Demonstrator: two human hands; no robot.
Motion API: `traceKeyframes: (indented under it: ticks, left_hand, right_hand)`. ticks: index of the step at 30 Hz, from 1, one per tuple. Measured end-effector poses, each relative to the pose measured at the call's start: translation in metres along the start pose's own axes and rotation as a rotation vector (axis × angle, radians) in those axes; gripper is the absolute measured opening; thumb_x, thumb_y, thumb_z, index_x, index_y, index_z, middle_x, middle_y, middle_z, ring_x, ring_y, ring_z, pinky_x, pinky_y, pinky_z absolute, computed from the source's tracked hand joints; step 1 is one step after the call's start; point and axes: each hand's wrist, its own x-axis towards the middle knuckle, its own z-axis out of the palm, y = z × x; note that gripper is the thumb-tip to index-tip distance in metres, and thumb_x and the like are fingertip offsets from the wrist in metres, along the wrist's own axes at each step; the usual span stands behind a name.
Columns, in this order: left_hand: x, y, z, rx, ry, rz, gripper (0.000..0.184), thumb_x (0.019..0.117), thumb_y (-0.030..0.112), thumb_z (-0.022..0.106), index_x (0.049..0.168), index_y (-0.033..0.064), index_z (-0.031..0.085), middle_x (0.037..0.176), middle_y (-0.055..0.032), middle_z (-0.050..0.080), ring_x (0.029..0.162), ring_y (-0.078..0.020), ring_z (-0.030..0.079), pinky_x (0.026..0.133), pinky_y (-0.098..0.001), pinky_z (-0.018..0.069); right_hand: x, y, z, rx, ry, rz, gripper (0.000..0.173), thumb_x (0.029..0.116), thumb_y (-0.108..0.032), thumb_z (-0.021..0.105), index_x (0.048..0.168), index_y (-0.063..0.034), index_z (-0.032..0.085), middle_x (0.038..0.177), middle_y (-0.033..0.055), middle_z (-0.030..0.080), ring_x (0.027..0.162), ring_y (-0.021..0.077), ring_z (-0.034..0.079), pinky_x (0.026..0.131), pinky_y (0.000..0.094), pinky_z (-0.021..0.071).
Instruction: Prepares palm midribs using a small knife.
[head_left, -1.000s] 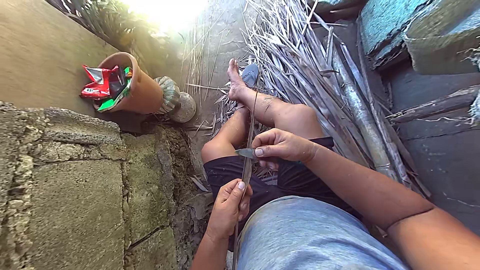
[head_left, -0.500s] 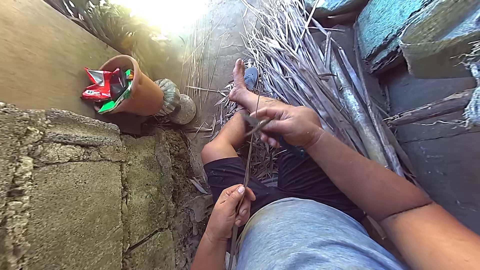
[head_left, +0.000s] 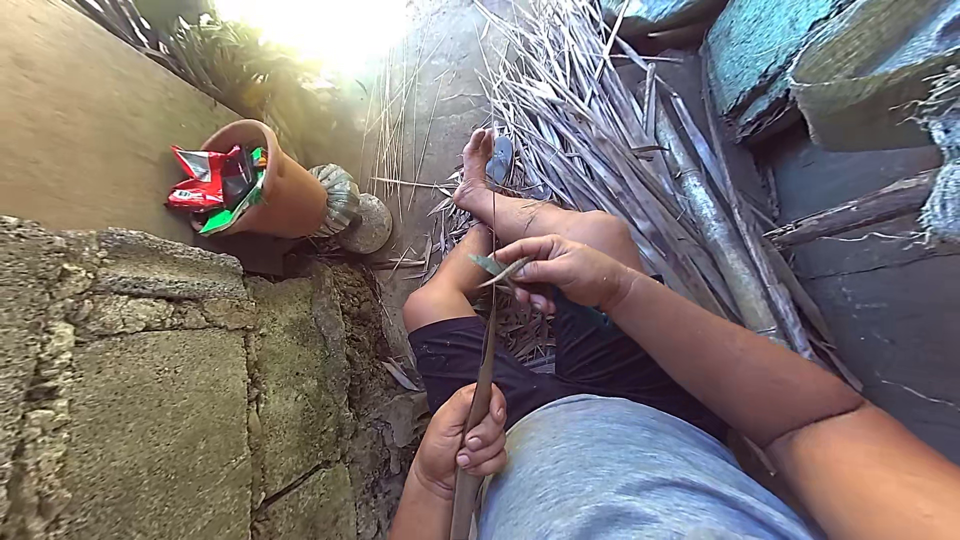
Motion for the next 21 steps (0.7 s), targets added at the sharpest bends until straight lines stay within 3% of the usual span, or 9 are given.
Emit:
traceKeyframes:
  ticks: [4,7,11,15,21]
  left_hand:
    - [-0.003,-0.002,0.0,0.124,0.047,0.02,0.028,0.1058,0.032,0.053,0.094,0.0098,0.064,0.055,0.007,0.048,0.043,-0.0049,0.051,0.043,-0.0194,0.0428]
    - [-0.003,-0.006,0.004,0.399,0.209,0.136,0.037,0.1083,0.036,0.048,0.095,0.0068,0.067,0.053,0.0065,0.046,0.041,-0.0028,0.046,0.04,-0.018,0.0396]
    - [0.003,-0.007,0.01,0.734,0.437,0.298,0.041,0.1102,0.033,0.044,0.094,0.0034,0.068,0.054,0.0031,0.048,0.04,-0.002,0.044,0.039,-0.0166,0.0376]
    - [0.006,-0.006,0.01,0.793,0.459,0.32,0.041,0.1107,0.032,0.043,0.093,0.0043,0.067,0.053,0.0035,0.048,0.04,-0.002,0.044,0.038,-0.0167,0.0375]
    - [0.001,-0.009,0.013,0.865,0.479,0.315,0.04,0.1099,0.033,0.045,0.092,0.0048,0.068,0.054,0.0033,0.048,0.04,-0.0017,0.043,0.038,-0.0164,0.0363]
  right_hand:
    - [0.007,-0.021,-0.011,-0.018,0.138,-0.069,0.033,0.1052,-0.009,0.049,0.136,-0.0052,0.061,0.077,0.0076,0.068,0.052,0.0088,0.059,0.046,0.0215,0.051]
    - [0.009,-0.027,-0.021,0.008,0.108,-0.129,0.034,0.1045,-0.01,0.046,0.137,-0.0064,0.057,0.077,0.0083,0.067,0.052,0.01,0.059,0.046,0.0222,0.0506]
    - [-0.009,-0.015,0.003,-0.158,0.04,0.053,0.034,0.1029,-0.011,0.051,0.135,-0.0079,0.063,0.077,0.0089,0.069,0.051,0.0099,0.06,0.046,0.0229,0.0517]
    - [-0.015,0.003,0.005,-0.118,-0.032,0.081,0.031,0.1039,-0.009,0.051,0.132,-0.0039,0.064,0.076,0.0076,0.069,0.052,0.0074,0.059,0.047,0.0192,0.0506]
    - [-0.008,-0.029,-0.003,-0.136,0.185,-0.006,0.032,0.1055,-0.007,0.048,0.134,-0.0056,0.062,0.074,0.0074,0.068,0.049,0.008,0.057,0.045,0.0207,0.0498]
